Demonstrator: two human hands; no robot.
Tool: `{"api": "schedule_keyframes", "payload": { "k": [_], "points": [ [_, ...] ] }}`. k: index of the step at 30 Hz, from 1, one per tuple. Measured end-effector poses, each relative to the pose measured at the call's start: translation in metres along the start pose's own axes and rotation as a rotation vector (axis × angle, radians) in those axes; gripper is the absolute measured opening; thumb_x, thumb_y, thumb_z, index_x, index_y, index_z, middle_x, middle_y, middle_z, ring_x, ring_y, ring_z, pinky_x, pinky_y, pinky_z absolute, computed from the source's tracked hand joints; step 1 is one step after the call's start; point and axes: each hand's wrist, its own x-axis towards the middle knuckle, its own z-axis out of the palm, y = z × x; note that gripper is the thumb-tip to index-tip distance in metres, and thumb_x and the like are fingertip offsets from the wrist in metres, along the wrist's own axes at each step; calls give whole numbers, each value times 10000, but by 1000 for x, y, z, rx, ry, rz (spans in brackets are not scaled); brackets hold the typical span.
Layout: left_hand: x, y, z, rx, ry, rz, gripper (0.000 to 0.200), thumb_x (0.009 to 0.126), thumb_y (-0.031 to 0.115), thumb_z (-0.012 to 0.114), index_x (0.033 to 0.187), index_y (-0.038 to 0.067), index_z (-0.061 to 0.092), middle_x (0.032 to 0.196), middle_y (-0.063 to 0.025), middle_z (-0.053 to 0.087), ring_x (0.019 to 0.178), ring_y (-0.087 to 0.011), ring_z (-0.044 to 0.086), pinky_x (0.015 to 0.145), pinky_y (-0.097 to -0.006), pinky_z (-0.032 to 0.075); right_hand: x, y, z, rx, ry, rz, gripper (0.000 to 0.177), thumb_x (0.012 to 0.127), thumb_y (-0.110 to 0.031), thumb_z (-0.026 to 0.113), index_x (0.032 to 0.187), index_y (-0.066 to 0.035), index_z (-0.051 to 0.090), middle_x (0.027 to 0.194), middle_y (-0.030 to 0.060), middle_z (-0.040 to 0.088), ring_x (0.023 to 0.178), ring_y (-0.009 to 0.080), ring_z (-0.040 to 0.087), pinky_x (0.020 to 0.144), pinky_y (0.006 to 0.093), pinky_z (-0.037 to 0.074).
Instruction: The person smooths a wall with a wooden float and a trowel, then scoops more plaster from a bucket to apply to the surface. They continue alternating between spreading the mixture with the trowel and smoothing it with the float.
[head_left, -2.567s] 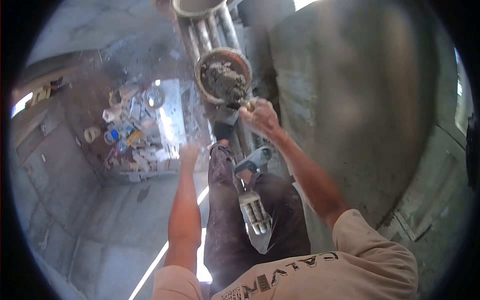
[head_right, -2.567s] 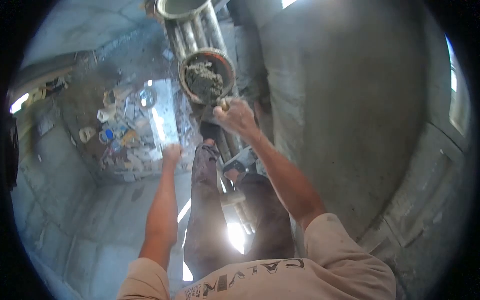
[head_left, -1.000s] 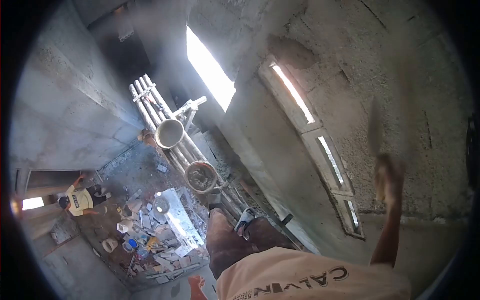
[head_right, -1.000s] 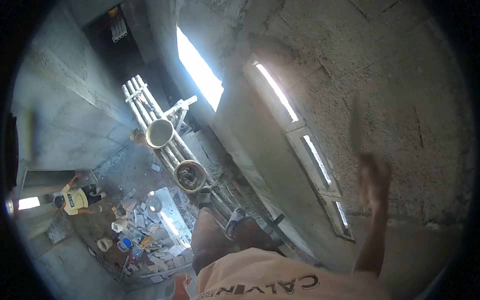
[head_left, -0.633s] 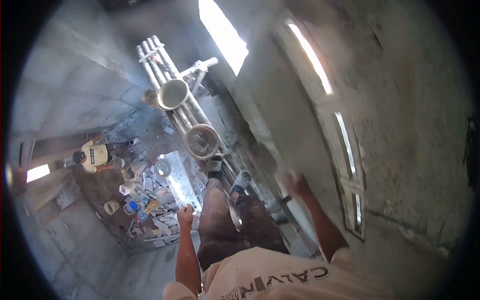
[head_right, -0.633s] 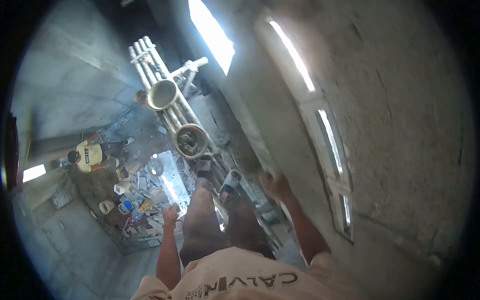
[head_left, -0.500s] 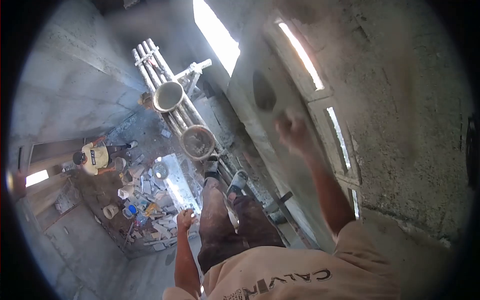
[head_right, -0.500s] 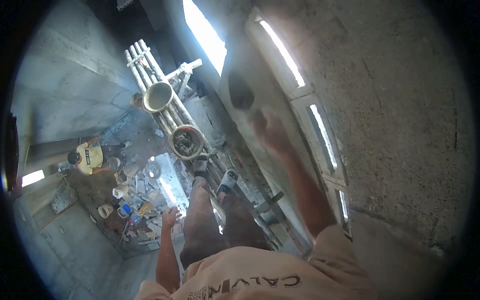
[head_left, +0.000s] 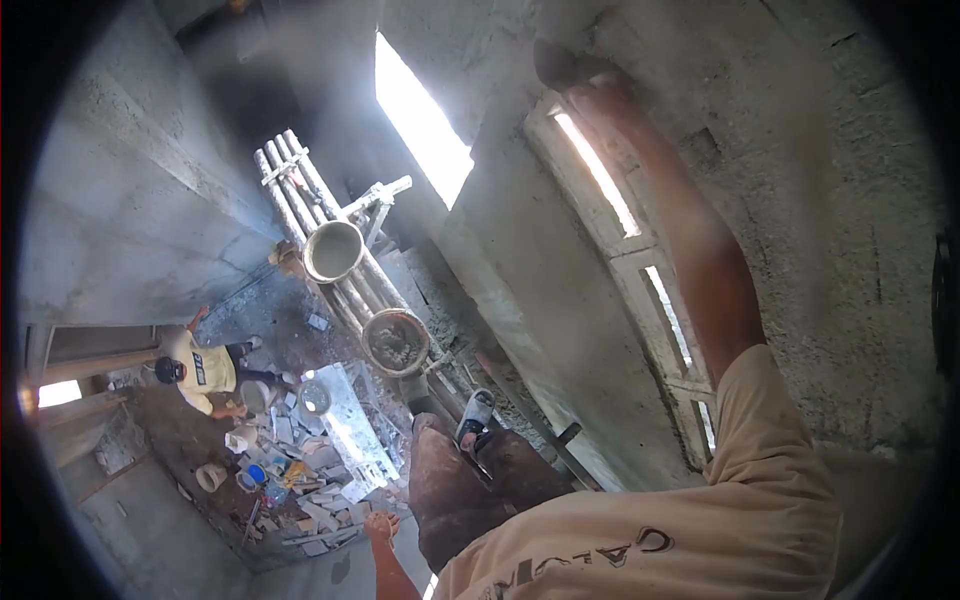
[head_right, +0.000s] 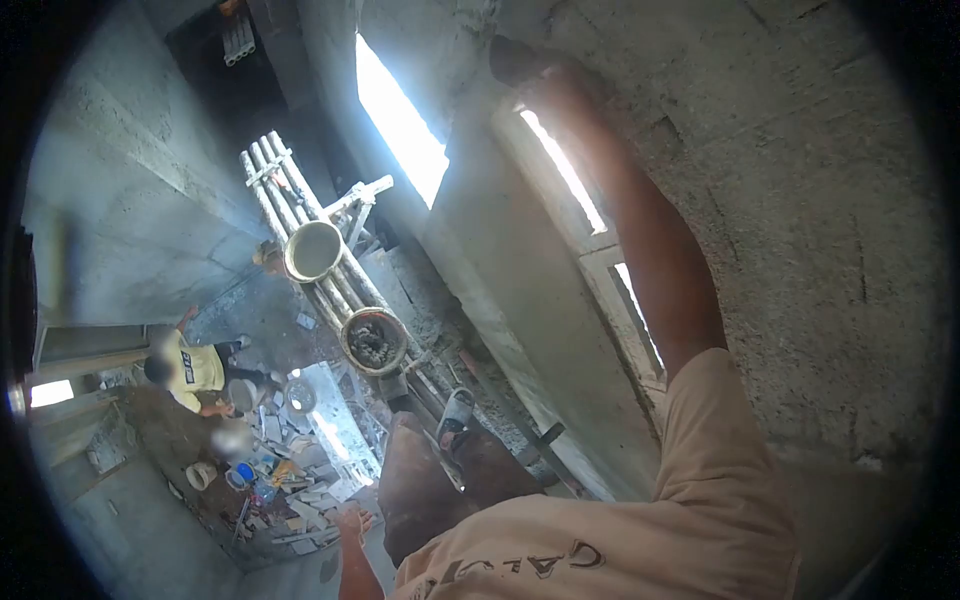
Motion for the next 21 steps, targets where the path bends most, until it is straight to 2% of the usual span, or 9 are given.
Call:
{"api": "schedule_keyframes", "payload": {
  "k": [3,5,9,10,12,15,17,18,21],
  "points": [
    [2,35,7,-119,-40,-100,346,970,230,608,1233,8,571,1122,-251,712,902,-407,741,748,-526,608,-26,-24,-11,-471,222,-148,524,964,-425,641,1227,28,656,1131,242,728,1065,400,706,908,493,549],
    [-4,62,26,30,-67,19,362,973,253,607,1230,1,571,1125,-241,711,894,-389,745,729,-497,613,-50,-33,-24,-737,226,-268,564,982,-451,629,1273,31,632,1194,264,702,1161,427,664,975,509,515],
    [-6,133,50,113,-136,173,383,975,265,599,1248,-4,580,1099,-212,715,867,-348,751,660,-427,611,-113,-89,-57,-522,-126,-157,493,1018,-455,604,1217,-5,640,1086,251,721,1015,387,715,856,496,550],
    [3,146,52,44,-166,171,366,981,267,595,1234,3,587,1073,-194,715,848,-331,752,607,-384,589,-137,-111,-64,-512,-117,-266,415,1007,-392,648,1159,-7,679,889,169,721,799,281,709,709,432,553],
    [-4,178,60,69,-168,232,360,983,265,596,1233,5,586,1065,-184,715,854,-318,752,600,-379,580,-172,-166,-94,-339,-483,-194,344,988,-346,643,1084,-22,705,912,137,743,772,234,725,684,425,578],
    [-10,232,81,74,-169,332,337,985,272,608,1206,18,595,1049,-159,714,848,-279,750,589,-337,559,-191,-189,-113,-34,-783,37,374,973,-410,677,934,-43,737,702,43,677,592,131,640,480,311,494],
    [-14,238,80,33,-187,387,314,987,269,612,1190,30,599,1040,-151,713,830,-258,745,576,-319,549,-145,-112,-98,247,-473,205,343,971,-393,705,877,-63,725,616,-21,592,543,78,568,433,271,413],
    [-22,242,83,-7,-188,365,291,991,268,619,1170,40,596,1010,-134,702,792,-232,731,550,-300,529,-130,-96,-95,4,-188,159,324,971,-370,713,863,-65,719,610,-22,581,532,69,548,437,271,410],
    [-20,235,82,-10,-159,306,241,1009,246,600,1140,45,600,998,-116,695,781,-226,719,544,-306,525,-124,-63,-93,201,200,-2,291,978,-314,706,802,-83,695,604,-36,559,504,59,513,423,268,385]
  ]
}}
